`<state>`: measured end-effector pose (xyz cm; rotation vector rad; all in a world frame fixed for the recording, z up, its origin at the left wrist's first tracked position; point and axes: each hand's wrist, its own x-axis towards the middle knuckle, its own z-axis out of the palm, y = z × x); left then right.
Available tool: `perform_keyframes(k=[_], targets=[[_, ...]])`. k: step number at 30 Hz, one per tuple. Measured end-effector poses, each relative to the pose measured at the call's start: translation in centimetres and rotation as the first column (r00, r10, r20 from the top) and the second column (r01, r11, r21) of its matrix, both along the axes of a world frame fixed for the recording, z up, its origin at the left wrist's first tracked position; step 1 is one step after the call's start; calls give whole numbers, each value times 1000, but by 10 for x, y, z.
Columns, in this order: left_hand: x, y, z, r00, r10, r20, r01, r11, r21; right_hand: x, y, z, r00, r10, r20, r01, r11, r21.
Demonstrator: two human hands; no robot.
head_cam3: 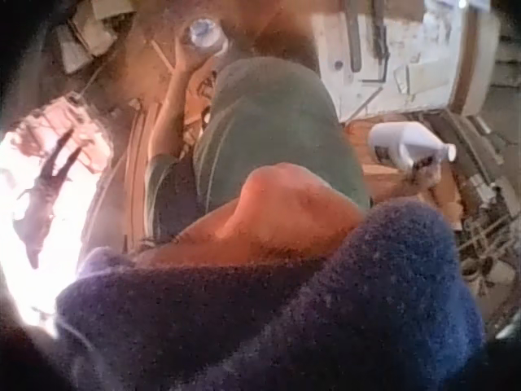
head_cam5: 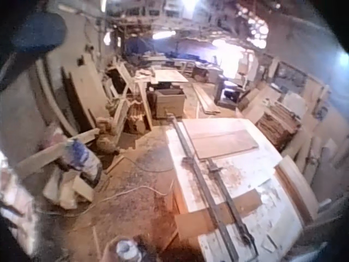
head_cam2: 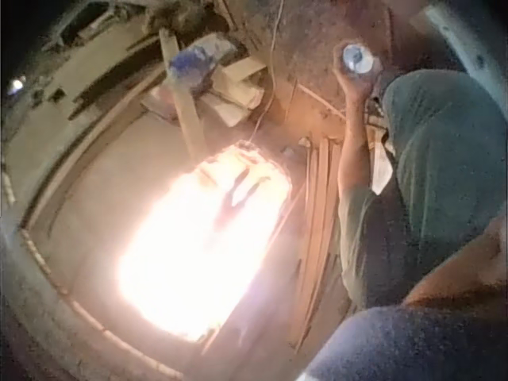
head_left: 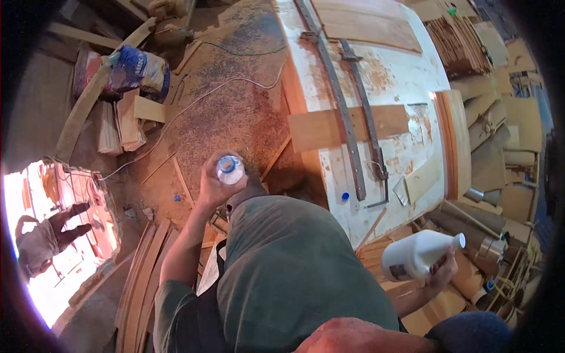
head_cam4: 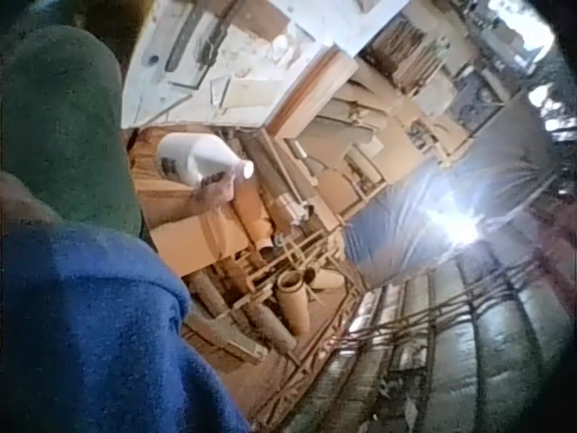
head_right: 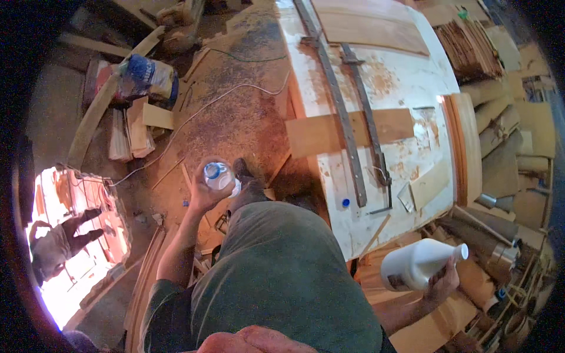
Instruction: Pouring wood glue from a large white container into a smaller plastic water bottle for easier use.
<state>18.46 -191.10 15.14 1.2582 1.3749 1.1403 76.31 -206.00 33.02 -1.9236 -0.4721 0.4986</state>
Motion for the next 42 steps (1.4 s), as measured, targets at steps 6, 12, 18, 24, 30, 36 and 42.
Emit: perform_keyframes(k=[6,12,18,24,30,36,42], targets=[[-114,22,-20,996,35,87,-36,999,4,-136,68,42,961,192,198,-201,979,25],[-255,1,-18,981,193,-20,-189,975,118,-291,166,30,904,423,-64,-417,905,85],[-356,-95,-8,773,608,-184,-599,794,108,-459,289,-26,645,764,-11,-764,645,-3],[-376,-223,-24,335,936,-107,-942,333,-39,-674,375,-77,144,989,-15,-969,138,-206],[-345,-304,-22,20,975,-222,-983,-21,-180,-900,427,-133,-265,963,-42,-900,-263,-347],[-384,-319,-13,-91,914,-395,-942,-208,-264,-1118,488,-280,-422,883,-206,-840,-466,-277],[-510,-264,54,-191,913,-360,-942,-274,-196,-1313,499,-461,-424,856,-297,-816,-503,-285]])
